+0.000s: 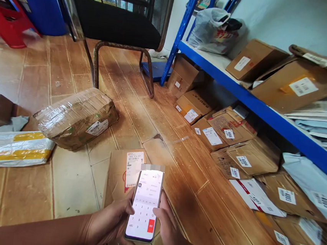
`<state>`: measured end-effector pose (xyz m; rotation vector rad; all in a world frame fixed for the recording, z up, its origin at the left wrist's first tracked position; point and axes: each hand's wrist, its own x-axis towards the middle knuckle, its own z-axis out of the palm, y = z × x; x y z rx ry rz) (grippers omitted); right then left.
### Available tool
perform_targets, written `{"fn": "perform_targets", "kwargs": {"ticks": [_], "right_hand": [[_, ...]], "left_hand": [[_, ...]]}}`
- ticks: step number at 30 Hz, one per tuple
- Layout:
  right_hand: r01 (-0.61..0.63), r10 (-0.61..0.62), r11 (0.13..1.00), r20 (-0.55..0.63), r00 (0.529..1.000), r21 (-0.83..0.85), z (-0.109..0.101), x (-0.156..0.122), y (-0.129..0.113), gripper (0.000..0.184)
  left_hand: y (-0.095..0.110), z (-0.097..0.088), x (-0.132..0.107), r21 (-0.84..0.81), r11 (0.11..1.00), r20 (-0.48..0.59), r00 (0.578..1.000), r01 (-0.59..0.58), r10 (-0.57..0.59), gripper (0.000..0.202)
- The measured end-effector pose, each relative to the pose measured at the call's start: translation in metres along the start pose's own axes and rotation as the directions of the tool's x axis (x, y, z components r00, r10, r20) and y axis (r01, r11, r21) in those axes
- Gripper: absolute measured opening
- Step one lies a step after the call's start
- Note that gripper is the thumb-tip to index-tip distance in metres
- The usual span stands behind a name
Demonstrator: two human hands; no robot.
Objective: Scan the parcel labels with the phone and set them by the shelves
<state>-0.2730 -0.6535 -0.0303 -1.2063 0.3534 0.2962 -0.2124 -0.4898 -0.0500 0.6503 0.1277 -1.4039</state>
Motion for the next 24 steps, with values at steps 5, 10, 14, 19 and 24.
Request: {"fn": "perform_targets", "kwargs": {"ticks": [5,10,14,19,24], "right_hand": [[0.016,-0.011,0.997,0.074,0.997,-0.069,0.003,-0.001,-0.006,0.038],[0.044,-0.043,0.999,0.083,0.996,-0.019,0.001,-0.001,0.002,0.039],[0.018,-0.015,0.999,0.11,0.994,-0.026,-0.001,-0.001,0.002,0.038],[0.027,-0.039,0.997,0.2,0.979,0.066,-0.001,-0.001,0.003,0.056],[0.01,-0.013,1.0,0.204,0.979,0.013,0.0,-0.004,0.01,0.066]], "left_hand": [[-0.003,0.0,-0.003,-0.011,1.0,-0.002,1.0,-0.016,0.016,0.09],[-0.003,0.002,-0.004,0.009,1.0,-0.042,0.999,0.011,-0.011,0.096],[-0.001,0.004,-0.004,0.01,1.0,-0.056,0.998,0.0,0.0,0.095],[0.001,0.007,-0.003,0.009,1.0,-0.083,0.996,0.01,-0.01,0.094],[-0.002,0.008,-0.004,0.089,0.996,-0.155,0.987,-0.015,0.029,0.097]]}}
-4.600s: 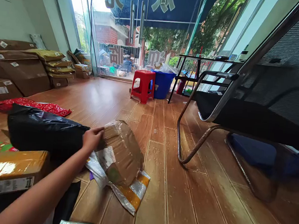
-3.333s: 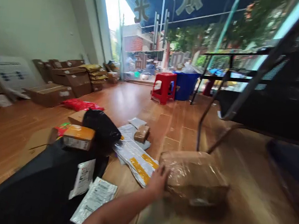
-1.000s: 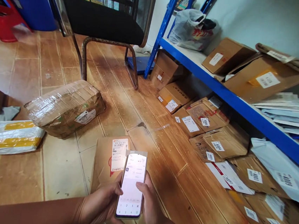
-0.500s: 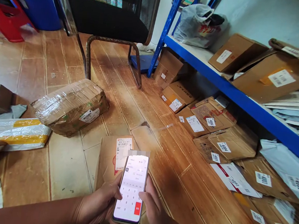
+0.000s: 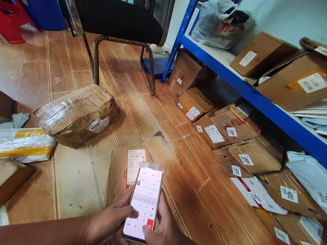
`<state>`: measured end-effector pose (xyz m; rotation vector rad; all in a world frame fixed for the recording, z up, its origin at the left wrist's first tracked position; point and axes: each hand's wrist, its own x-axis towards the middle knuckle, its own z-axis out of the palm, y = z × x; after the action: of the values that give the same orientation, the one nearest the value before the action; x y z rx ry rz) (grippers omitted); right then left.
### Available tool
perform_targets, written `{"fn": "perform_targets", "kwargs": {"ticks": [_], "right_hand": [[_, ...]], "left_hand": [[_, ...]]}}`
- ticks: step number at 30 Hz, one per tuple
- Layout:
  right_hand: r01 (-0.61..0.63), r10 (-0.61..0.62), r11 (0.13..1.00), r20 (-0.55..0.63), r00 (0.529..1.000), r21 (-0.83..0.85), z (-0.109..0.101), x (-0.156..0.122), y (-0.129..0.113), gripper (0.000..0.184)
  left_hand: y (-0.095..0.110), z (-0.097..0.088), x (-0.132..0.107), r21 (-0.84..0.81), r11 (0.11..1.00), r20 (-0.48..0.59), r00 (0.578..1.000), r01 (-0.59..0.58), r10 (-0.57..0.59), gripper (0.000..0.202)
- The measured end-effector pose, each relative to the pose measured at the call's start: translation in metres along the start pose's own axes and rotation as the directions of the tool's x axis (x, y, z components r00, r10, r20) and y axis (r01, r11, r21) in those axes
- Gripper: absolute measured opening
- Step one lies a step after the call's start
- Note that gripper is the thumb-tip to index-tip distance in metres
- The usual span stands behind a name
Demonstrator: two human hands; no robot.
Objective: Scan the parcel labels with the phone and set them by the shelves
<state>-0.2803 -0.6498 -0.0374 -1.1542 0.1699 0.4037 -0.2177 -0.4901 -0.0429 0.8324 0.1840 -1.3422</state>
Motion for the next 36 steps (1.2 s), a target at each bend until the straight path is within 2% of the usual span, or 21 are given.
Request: {"fn": "perform_targets", "kwargs": {"ticks": [4,6,9,12,15,19,25,27,31,33,34,35,36], "right_hand": [[-0.015,0.016,0.999,-0.013,1.0,0.033,0.002,-0.001,-0.005,0.055],[-0.019,0.021,0.999,-0.042,0.999,0.044,0.002,0.0,-0.008,0.048],[-0.016,0.019,0.995,-0.024,1.0,0.102,0.001,0.002,-0.007,0.047],[-0.021,0.028,0.988,-0.042,0.999,0.153,-0.001,0.002,0.0,0.048],[-0.046,0.06,0.993,-0.127,0.99,0.11,-0.002,0.001,0.008,0.043],[-0.059,0.069,0.996,-0.162,0.984,0.067,-0.001,0.001,0.011,0.046],[-0.084,0.098,0.994,-0.252,0.963,0.064,-0.001,0.003,0.011,0.043],[-0.075,0.095,0.992,-0.217,0.972,0.099,-0.001,0.002,0.016,0.046],[-0.051,0.051,0.968,0.008,0.999,0.245,-0.003,-0.002,0.03,0.071],[-0.071,0.038,0.936,0.1,0.994,0.346,-0.005,-0.002,0.035,0.073],[-0.081,0.037,0.916,0.119,0.992,0.392,-0.006,-0.001,0.037,0.07],[-0.084,0.038,0.902,0.118,0.992,0.424,-0.008,-0.001,0.037,0.068],[-0.08,0.039,0.893,0.101,0.994,0.443,-0.01,-0.001,0.038,0.069]], "left_hand": [[-0.001,-0.001,-0.001,0.086,0.996,-0.077,0.997,0.018,-0.011,0.096],[-0.002,-0.003,-0.001,0.032,0.999,-0.058,0.998,0.018,-0.016,0.102],[-0.005,-0.007,-0.001,-0.068,0.997,0.031,0.999,0.027,-0.025,0.106],[-0.006,-0.01,-0.002,-0.071,0.996,0.085,0.995,0.06,-0.054,0.107],[-0.006,-0.01,-0.003,-0.027,0.997,0.079,0.994,0.079,-0.077,0.112],[-0.008,-0.009,-0.003,0.032,0.994,0.054,0.993,0.102,-0.104,0.112],[-0.007,-0.006,-0.006,-0.072,0.992,0.059,0.993,0.105,-0.101,0.113],[-0.005,-0.001,-0.007,-0.09,0.99,0.079,0.991,0.113,-0.106,0.109],[-0.003,0.011,-0.007,-0.12,0.987,0.096,0.991,0.106,-0.095,0.105],[-0.006,0.01,-0.005,0.018,0.996,0.075,0.993,0.085,-0.086,0.1],[-0.009,0.005,-0.005,0.157,0.986,0.037,0.997,0.055,-0.061,0.094],[-0.013,-0.002,-0.005,0.342,0.94,-0.026,1.0,0.014,-0.006,0.086],[-0.018,-0.012,-0.006,0.551,0.834,-0.095,0.991,-0.024,0.091,0.078]]}}
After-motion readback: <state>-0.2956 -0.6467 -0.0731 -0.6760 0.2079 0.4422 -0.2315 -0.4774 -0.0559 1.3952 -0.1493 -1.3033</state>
